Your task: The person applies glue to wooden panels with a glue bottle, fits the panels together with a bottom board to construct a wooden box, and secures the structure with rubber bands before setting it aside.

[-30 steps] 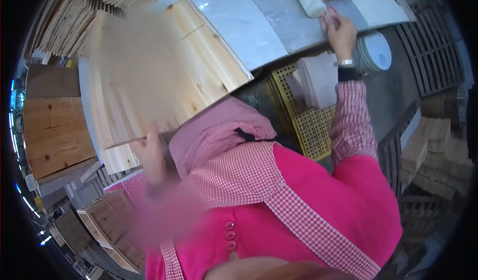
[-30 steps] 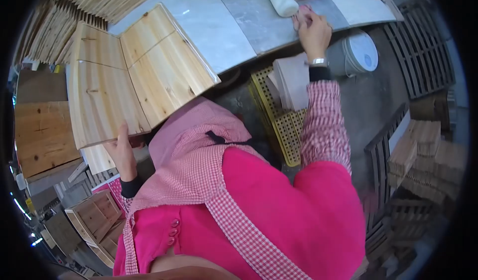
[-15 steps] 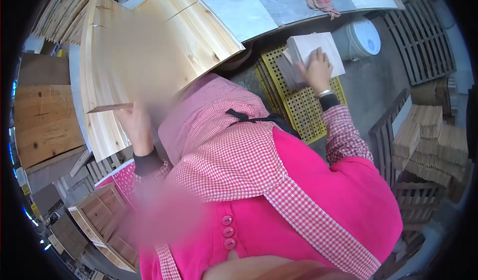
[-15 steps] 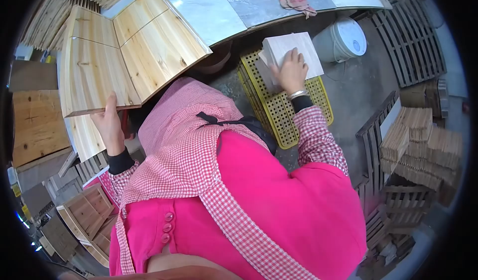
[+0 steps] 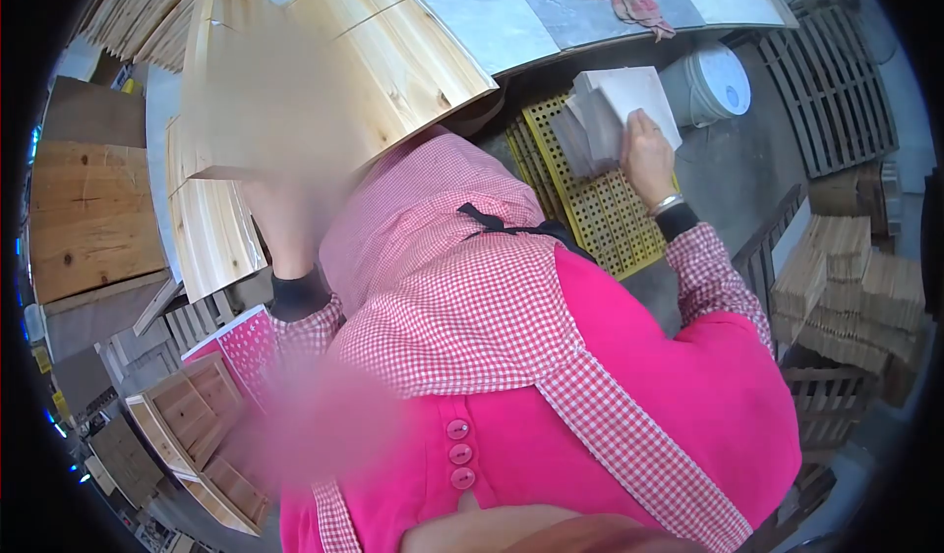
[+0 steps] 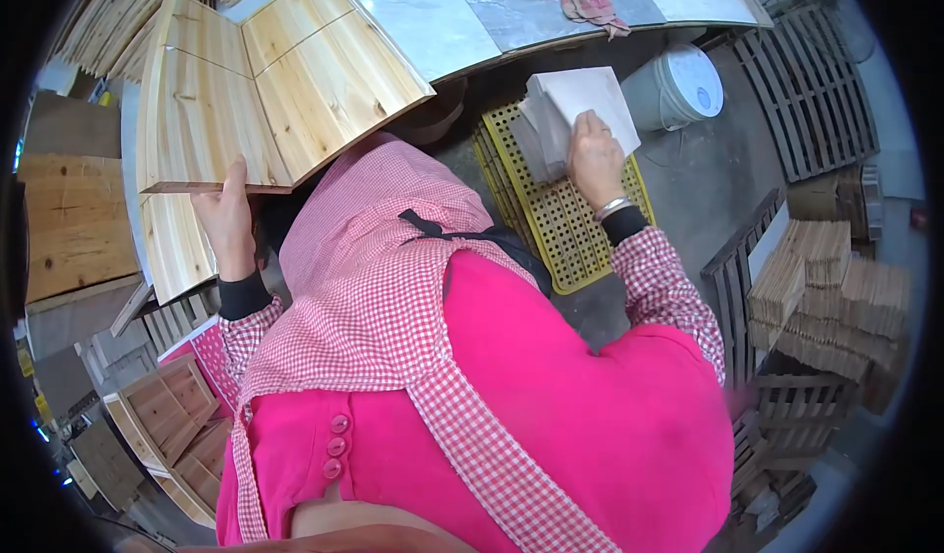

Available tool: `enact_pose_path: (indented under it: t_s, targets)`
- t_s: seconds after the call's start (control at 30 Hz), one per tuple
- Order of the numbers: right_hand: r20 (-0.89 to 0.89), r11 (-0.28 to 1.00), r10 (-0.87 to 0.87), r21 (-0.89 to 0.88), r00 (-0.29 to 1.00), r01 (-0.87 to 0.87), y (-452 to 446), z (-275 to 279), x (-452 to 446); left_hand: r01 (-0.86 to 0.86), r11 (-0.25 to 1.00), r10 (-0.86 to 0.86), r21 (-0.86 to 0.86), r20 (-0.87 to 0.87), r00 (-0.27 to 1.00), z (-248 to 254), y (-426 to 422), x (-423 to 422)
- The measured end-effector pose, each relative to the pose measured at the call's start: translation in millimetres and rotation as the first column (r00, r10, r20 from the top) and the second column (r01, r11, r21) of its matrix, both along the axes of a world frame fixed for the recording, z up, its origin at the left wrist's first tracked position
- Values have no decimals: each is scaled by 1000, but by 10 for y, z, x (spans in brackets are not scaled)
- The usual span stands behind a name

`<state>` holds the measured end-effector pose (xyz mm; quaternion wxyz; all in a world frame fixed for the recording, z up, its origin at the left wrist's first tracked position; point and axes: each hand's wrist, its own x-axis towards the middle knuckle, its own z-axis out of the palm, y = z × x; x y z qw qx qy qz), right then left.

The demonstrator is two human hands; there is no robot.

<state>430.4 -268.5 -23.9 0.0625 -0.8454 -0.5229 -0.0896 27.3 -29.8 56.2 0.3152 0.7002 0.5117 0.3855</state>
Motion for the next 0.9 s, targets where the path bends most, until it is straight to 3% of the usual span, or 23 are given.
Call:
enact_pose_path:
  t_s: [0.03, 0.07, 0.13, 0.17, 0.2, 0.27, 0.33, 0.4, 0.47, 0.5, 0.57, 0.7, 0.8, 0.9]
  targets:
    - [67, 989, 74, 126, 995, -82, -1, -121, 123, 0, 1000, 2, -26, 60, 998, 3, -2, -1]
    - [70, 989, 75, 123, 995, -84, 23, -195, 179, 0, 999, 6, -49, 124, 992, -2, 8, 3]
    - [-19, 989, 140, -44, 990, -140, 70, -242, 179, 5, 1000, -3, -24, 78, 997, -56, 21, -29]
    - [-32, 984, 46, -168, 998, -51, 164, -218, 163, 4, 1000, -3, -8, 52, 999, -68, 34, -46]
    - [-37, 983, 54, -171, 998, -60, 270, -177, 156, 2, 1000, -3, 8, 26, 1000, -72, 44, -59]
    - [81, 997, 71, 19, 994, -73, 456, -83, 115, -58, 998, 60, -26, 47, 997, -30, 10, -6]
    - [101, 997, 75, 12, 992, -77, 558, -141, 138, -31, 999, 31, -30, 9, 999, 11, -9, 17]
    - [66, 990, 61, -129, 996, -52, 651, -255, 156, -17, 999, 16, -27, -24, 1000, 100, -56, 61]
    - [74, 991, 116, -79, 990, -110, 645, -353, 168, -111, 992, 119, -51, 199, 973, 187, -112, 165]
    - [86, 992, 117, -59, 989, -112, 616, -355, 156, -115, 992, 123, -53, 202, 971, 166, -98, 134]
    - [114, 990, 144, -6, 983, -144, 614, -256, 163, -37, 999, 38, 11, -37, 999, 102, -59, 53]
    - [110, 970, 174, 154, 979, -190, 682, -77, 211, -20, 1000, 20, -16, 0, 1000, 64, -59, 39]
    - [31, 959, 240, 150, 970, -242, 638, -147, 174, -76, 996, 77, -47, 3, 997, 106, -51, 65]
    - [71, 959, 219, 170, 973, -228, 523, -142, 233, -67, 998, 66, 14, 39, 997, 140, -93, 79]
